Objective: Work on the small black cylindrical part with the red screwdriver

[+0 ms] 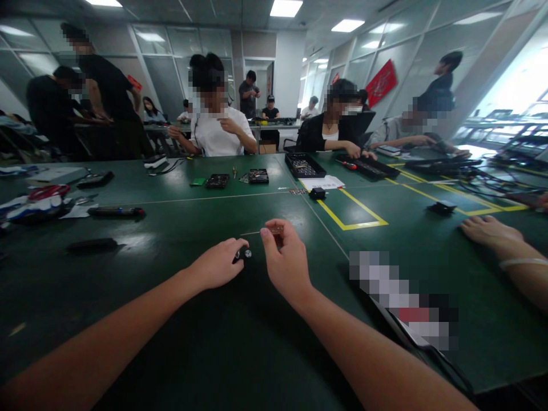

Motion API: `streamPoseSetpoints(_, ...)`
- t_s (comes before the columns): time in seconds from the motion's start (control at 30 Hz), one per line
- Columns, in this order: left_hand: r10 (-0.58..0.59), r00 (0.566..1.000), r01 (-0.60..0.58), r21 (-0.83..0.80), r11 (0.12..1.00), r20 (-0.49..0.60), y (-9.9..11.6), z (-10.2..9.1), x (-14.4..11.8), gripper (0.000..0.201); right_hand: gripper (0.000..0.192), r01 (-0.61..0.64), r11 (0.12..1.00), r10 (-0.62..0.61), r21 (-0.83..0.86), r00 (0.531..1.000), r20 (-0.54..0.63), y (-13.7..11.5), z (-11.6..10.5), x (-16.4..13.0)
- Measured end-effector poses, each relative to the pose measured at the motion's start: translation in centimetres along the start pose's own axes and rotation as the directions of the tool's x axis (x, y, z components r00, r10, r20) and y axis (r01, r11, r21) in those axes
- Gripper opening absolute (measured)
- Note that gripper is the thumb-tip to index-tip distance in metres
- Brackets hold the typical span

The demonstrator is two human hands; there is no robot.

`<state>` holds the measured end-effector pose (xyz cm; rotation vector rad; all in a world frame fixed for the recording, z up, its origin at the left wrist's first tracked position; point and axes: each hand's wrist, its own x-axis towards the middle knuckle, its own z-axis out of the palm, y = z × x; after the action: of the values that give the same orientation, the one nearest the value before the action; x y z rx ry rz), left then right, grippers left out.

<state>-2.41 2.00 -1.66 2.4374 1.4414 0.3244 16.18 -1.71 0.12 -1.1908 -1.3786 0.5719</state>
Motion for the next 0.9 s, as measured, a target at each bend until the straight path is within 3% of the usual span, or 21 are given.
streamPoseSetpoints(0.2, 0.032, 0.999, -0.031, 0.088, 0.996, -0.010, 0.2, 0.8, 1.2, 0.026, 0.019, 0.018, 1.000, -0.018, -0.014, 1.000, -0.007, 0.0, 0.0, 0.0)
streamPoseSetpoints(0.5, 0.007, 0.998, -0.005, -0.029, 1.000, 0.063, -1.7, -0.7, 1.0, 0.016, 0.020, 0.007, 1.000, -0.007, -0.008, 1.000, 0.010, 0.0, 0.0, -0.1)
streamPoseSetpoints(0.63, -0.112, 0.989, 0.132, -0.230, 0.964, 0.097, -4.1, -2.5, -0.8, 0.027, 0.021, -0.008, 1.000, 0.008, -0.012, 0.999, 0.039, 0.0, -0.1, -0.2)
streamPoseSetpoints(0.7, -0.235, 0.955, 0.287, -0.375, 0.882, 0.178, -5.4, -4.0, -2.5, 0.028, 0.021, -0.004, 1.000, 0.005, -0.015, 0.999, 0.051, 0.1, -0.1, -0.3)
streamPoseSetpoints(0.77, -0.340, 0.922, 0.387, -0.480, 0.787, 0.185, -6.9, -5.6, -4.8, 0.028, 0.021, -0.004, 1.000, 0.005, -0.015, 0.998, 0.060, 0.2, -0.1, -0.3)
streamPoseSetpoints(0.83, -0.493, 0.853, 0.498, -0.556, 0.665, 0.173, -9.0, -7.3, -7.8, 0.027, 0.021, -0.010, 1.000, 0.011, -0.015, 0.998, 0.066, 0.3, -0.1, -0.3)
streamPoseSetpoints(0.9, -0.612, 0.784, 0.526, -0.636, 0.565, 0.105, -11.5, -8.9, -11.3, 0.028, 0.021, -0.009, 1.000, 0.010, -0.009, 0.997, 0.071, 0.4, 0.0, -0.3)
